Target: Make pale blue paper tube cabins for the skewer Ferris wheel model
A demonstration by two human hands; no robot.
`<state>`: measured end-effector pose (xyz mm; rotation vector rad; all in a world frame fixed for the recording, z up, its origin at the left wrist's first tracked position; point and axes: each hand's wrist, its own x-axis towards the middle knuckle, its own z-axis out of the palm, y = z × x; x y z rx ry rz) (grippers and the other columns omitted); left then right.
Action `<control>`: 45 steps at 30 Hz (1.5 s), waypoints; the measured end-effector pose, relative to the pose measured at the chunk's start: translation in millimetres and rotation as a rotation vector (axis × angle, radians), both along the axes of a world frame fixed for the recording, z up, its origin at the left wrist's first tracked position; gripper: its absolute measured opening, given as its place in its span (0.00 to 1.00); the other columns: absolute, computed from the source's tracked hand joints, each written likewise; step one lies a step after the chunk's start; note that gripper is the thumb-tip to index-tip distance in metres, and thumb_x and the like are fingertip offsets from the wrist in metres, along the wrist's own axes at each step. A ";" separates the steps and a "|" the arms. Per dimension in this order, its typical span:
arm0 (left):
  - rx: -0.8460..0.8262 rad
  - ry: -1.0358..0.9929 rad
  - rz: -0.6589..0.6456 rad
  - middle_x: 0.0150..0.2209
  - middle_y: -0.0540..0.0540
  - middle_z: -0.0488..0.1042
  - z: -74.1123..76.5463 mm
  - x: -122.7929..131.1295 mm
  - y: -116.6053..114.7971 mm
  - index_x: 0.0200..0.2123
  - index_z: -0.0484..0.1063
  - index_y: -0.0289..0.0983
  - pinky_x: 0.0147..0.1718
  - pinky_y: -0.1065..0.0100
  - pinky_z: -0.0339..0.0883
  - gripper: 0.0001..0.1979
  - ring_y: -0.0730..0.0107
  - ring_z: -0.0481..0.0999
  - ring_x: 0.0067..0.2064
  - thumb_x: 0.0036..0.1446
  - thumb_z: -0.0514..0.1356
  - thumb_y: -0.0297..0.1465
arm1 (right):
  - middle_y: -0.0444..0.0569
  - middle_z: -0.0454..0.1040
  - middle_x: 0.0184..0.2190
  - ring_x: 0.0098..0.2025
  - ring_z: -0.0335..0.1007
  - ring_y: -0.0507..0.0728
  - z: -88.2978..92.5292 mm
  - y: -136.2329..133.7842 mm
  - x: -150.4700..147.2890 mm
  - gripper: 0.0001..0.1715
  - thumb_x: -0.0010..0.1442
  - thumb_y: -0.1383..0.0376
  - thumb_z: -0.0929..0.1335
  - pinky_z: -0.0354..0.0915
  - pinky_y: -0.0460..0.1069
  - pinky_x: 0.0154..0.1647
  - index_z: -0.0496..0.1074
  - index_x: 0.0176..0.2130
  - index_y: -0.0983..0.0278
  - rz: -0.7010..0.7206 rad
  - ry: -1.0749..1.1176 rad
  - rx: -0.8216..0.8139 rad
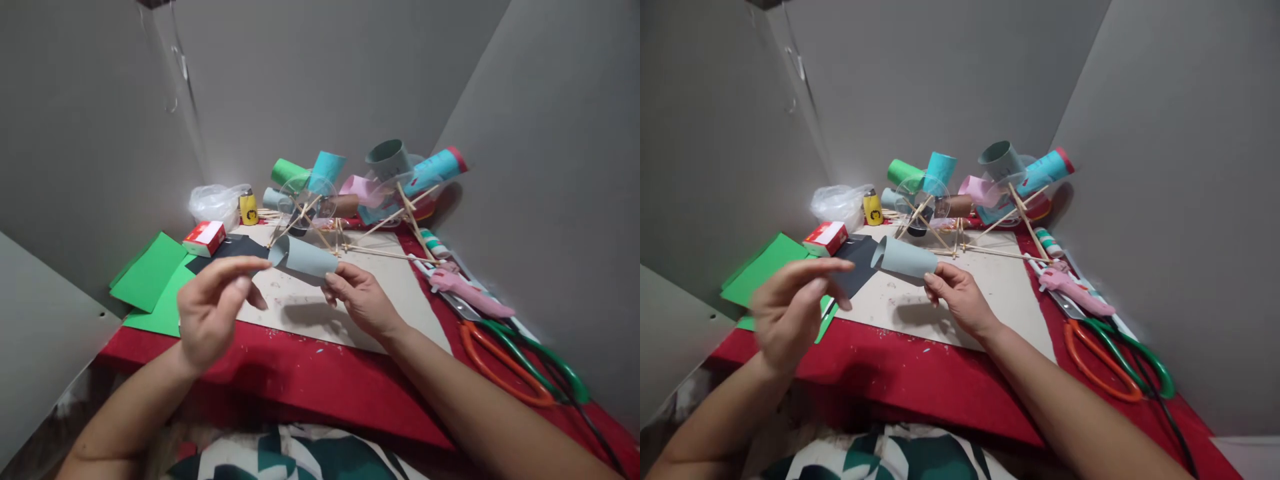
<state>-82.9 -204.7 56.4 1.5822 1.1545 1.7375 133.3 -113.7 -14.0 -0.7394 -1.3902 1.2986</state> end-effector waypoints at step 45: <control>-0.598 -0.340 -0.676 0.22 0.47 0.75 -86.1 9.5 95.7 0.41 0.70 0.31 0.24 0.74 0.68 0.19 0.72 0.75 0.22 0.55 0.64 0.41 | 0.43 0.65 0.22 0.26 0.61 0.52 3.2 -6.2 -7.7 0.13 0.60 0.64 0.66 0.57 0.46 0.28 0.68 0.24 0.64 -0.253 -0.386 0.434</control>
